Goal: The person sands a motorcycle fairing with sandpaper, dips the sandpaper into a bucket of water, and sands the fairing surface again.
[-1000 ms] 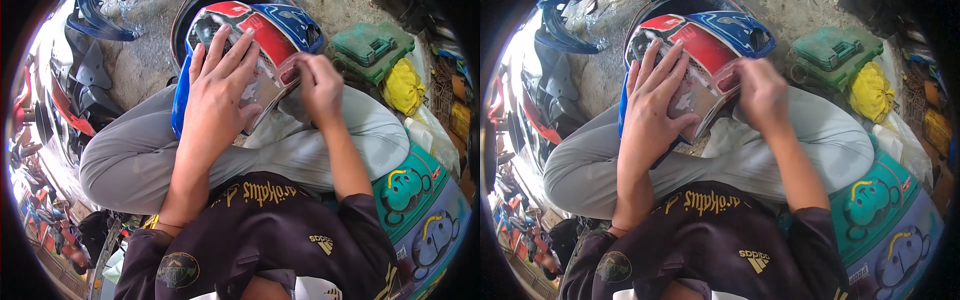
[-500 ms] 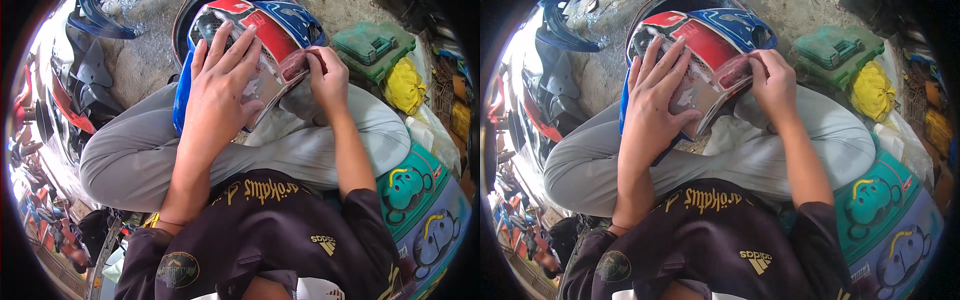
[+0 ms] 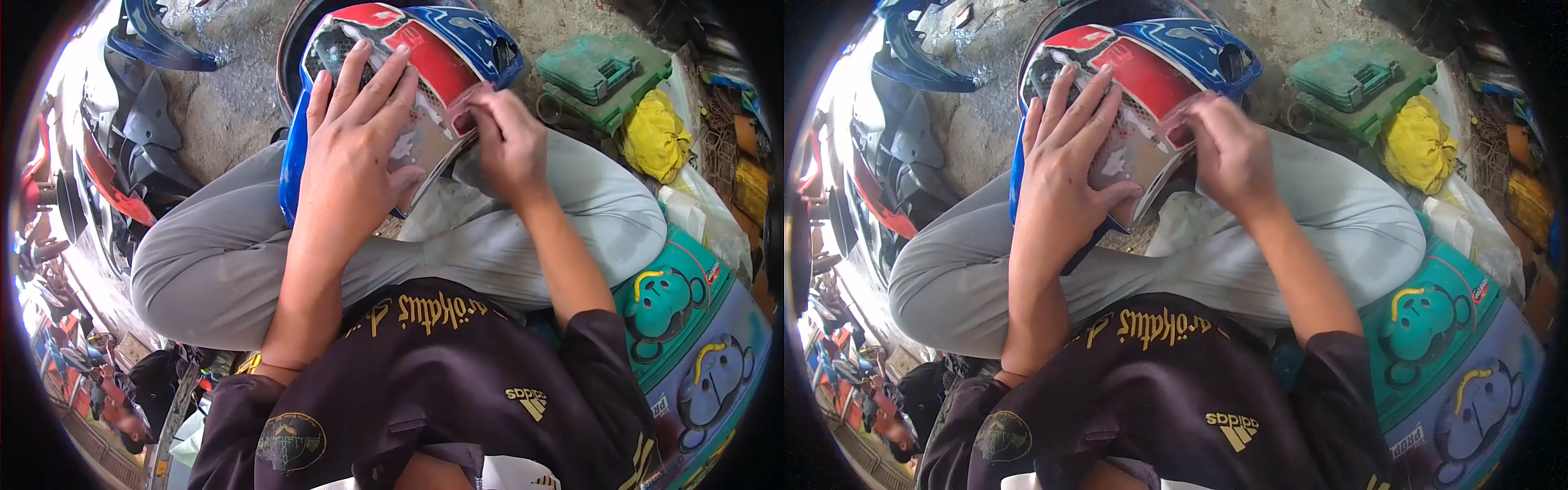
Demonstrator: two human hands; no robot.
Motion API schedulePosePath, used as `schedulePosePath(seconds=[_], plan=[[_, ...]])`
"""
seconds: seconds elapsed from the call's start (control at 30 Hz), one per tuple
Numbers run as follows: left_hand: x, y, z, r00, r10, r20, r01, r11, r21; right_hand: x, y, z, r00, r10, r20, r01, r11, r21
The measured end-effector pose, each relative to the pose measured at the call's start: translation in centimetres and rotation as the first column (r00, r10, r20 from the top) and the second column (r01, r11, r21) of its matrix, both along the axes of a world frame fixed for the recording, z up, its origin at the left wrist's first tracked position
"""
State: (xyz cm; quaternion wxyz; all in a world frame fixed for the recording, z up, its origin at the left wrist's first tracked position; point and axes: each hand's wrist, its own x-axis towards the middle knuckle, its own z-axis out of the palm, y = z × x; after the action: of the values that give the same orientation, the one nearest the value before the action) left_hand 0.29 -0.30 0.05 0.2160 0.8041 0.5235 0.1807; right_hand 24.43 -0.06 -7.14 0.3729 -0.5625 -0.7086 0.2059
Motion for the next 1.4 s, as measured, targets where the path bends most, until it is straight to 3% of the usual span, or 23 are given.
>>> schedulePosePath(seconds=[0.1, 0.17, 0.33, 0.4, 0.5, 0.63, 0.7, 0.77, 0.97, 1.27, 1.3, 1.4], plan=[[0.3, -0.1, 0.0, 1.0, 0.009, 0.008, -0.009, 1.0, -0.004, 0.6, 0.8, -0.3, 0.999, -0.048, 0.02, 0.047, 0.999, 0.019], [0.1, 0.0, 0.0, 1.0, 0.007, 0.0, -0.007, 1.0, -0.002, -0.4, -0.4, 0.0, 0.997, 0.039, 0.063, -0.044, 0.995, 0.087], [0.2, -0.2, 0.1, 1.0, 0.01, -0.005, -0.01, 1.0, -0.005, -0.5, -0.6, 0.0, 0.998, 0.017, 0.058, -0.021, 0.997, 0.068], [0.2, 0.0, 0.0, 1.0, 0.004, -0.008, -0.004, 1.0, -0.002, -2.1, -1.4, 0.4, 0.997, 0.073, 0.038, -0.078, 0.984, 0.16], [0.3, 0.0, 0.0, 1.0, 0.012, -0.007, -0.012, 1.0, -0.004, 0.4, 0.5, -0.6, 0.995, -0.089, 0.043, 0.088, 0.996, 0.011], [0.2, -0.1, 0.1, 1.0, 0.008, 0.001, -0.008, 1.0, -0.008, -1.9, -1.4, 0.9, 0.998, 0.04, 0.038, -0.044, 0.994, 0.102], [0.3, -0.1, 0.0, 1.0, 0.013, -0.001, -0.013, 1.0, -0.005, -0.1, 0.4, 0.4, 0.996, -0.088, 0.029, 0.088, 0.996, -0.008], [0.2, -0.1, 0.0, 1.0, 0.009, -0.007, -0.009, 1.0, -0.006, -1.1, -0.7, 0.7, 1.0, -0.002, 0.014, 0.001, 0.999, 0.045], [0.3, 0.0, 0.0, 1.0, 0.015, -0.01, -0.015, 1.0, -0.002, -0.8, -0.8, 0.8, 0.997, -0.028, 0.075, 0.03, 0.999, -0.029], [0.4, 0.0, -0.1, 1.0, 0.01, 0.001, -0.01, 1.0, -0.004, -0.7, -0.8, 0.6, 0.993, -0.019, 0.113, 0.016, 0.999, 0.029], [0.4, 0.0, -0.1, 1.0, 0.012, 0.004, -0.012, 1.0, -0.004, 0.0, 0.4, 0.2, 0.992, -0.115, 0.061, 0.116, 0.993, -0.025], [0.1, 0.1, -0.1, 1.0, 0.007, 0.009, -0.006, 1.0, -0.009, -1.9, -1.1, 0.8, 0.997, -0.01, 0.075, 0.006, 0.999, 0.046]])
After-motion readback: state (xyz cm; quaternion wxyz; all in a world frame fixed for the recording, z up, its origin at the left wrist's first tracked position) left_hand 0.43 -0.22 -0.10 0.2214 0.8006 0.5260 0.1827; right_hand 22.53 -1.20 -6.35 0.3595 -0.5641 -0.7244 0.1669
